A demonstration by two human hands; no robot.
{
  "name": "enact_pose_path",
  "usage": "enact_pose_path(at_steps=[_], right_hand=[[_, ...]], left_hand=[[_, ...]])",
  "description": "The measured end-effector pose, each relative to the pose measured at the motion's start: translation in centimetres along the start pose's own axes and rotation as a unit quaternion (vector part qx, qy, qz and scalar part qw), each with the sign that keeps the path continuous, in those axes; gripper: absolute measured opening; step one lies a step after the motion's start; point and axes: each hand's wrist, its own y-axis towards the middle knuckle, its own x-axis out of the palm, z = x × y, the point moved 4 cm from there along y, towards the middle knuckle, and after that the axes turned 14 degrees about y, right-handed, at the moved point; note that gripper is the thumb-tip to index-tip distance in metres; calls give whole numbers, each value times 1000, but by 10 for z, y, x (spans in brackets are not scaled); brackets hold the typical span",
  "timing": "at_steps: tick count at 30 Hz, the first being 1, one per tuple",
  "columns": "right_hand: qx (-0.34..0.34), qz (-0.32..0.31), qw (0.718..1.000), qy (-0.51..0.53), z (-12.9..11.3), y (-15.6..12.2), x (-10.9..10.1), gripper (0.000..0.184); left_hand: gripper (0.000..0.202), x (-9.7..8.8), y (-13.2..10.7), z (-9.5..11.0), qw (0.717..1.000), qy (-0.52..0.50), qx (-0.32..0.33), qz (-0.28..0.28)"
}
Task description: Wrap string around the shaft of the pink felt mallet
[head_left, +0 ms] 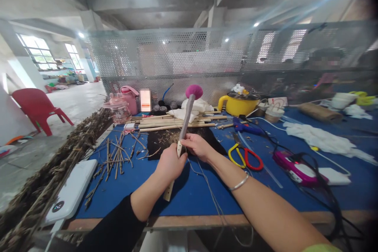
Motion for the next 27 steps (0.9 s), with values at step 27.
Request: enact_pose_path(at_steps=[27], right_hand=[[-8, -8, 1000, 9, 0, -2, 4, 32]], left_hand=[[19, 5, -1, 2, 992, -80, -25, -96]])
